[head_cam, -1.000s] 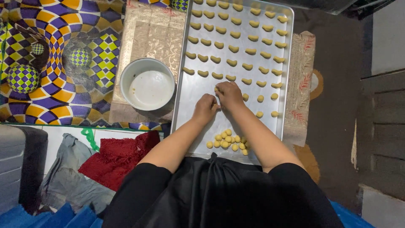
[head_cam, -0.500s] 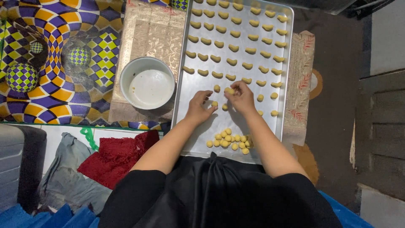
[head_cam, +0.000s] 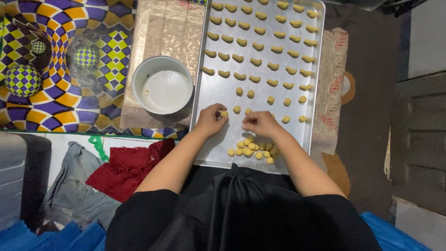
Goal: Shaping small portions of dough into crescent shapes and arranging them on a baking tray.
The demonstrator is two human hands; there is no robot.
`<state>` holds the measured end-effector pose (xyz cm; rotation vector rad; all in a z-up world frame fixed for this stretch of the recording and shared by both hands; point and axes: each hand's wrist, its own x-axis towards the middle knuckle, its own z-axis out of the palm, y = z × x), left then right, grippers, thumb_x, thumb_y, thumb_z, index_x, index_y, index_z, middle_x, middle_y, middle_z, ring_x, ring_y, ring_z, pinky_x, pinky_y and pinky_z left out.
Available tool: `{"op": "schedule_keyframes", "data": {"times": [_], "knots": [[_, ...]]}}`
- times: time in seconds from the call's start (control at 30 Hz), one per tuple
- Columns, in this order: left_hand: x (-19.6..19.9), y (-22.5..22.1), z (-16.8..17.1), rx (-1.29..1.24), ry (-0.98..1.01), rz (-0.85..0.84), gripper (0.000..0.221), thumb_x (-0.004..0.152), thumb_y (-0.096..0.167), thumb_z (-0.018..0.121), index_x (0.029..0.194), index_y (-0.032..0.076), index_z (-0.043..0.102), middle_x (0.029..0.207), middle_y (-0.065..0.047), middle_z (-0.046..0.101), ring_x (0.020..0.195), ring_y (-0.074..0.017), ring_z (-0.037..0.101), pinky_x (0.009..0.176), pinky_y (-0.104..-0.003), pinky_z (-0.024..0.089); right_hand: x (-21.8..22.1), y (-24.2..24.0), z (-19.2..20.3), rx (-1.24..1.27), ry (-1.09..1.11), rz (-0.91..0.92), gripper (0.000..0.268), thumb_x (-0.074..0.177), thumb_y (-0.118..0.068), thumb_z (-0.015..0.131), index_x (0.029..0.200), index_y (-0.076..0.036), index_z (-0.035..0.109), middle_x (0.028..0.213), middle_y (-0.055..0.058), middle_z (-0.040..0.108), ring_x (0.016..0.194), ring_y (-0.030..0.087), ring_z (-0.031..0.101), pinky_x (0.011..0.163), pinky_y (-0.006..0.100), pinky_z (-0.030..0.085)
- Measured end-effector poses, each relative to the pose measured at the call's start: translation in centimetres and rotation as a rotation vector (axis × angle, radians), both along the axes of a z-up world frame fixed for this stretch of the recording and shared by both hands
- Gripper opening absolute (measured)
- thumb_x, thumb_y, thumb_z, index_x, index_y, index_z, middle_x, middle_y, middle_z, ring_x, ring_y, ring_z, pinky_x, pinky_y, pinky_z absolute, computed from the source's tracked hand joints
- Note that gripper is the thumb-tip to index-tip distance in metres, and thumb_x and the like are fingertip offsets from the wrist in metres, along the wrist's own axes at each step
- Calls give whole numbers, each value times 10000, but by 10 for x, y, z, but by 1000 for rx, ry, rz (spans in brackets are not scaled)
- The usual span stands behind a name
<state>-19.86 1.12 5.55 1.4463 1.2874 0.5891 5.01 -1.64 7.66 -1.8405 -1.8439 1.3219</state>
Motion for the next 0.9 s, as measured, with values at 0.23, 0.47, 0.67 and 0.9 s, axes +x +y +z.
{"op": "schedule_keyframes", "data": {"times": [0.23,0.47,0.67,0.9], "knots": [[11,-27,-1,-228,147,-450,266,849,45,666,1101,38,750,1103,-245,733,1100,-427,692,971,-496,559,-7,-51,19,-156,-202,175,717,851,-443,799,1449,-106,590,1193,258,642,1158,437,648,1017,509,508],[24,-69,-51,-47,406,-612,342,715,132,859,1043,74,781,951,-173,740,943,-369,744,834,-441,615,-12,-56,-15,-135,-170,252,427,714,-386,901,1006,-131,723,1013,124,574,1062,370,642,932,421,508],[19,-87,-18,129,444,-578,326,748,183,852,1015,35,738,954,-174,651,958,-416,708,846,-507,592,-26,-52,2,-219,-169,202,534,743,-335,860,1208,-175,650,1115,166,721,1110,380,684,949,453,531],[11,-79,-34,106,434,-516,290,770,181,835,1010,48,743,936,-154,656,958,-399,717,839,-464,596,-43,-49,19,-153,-149,262,450,833,-271,770,1265,-161,711,1148,207,727,1141,419,670,1013,482,517]]}}
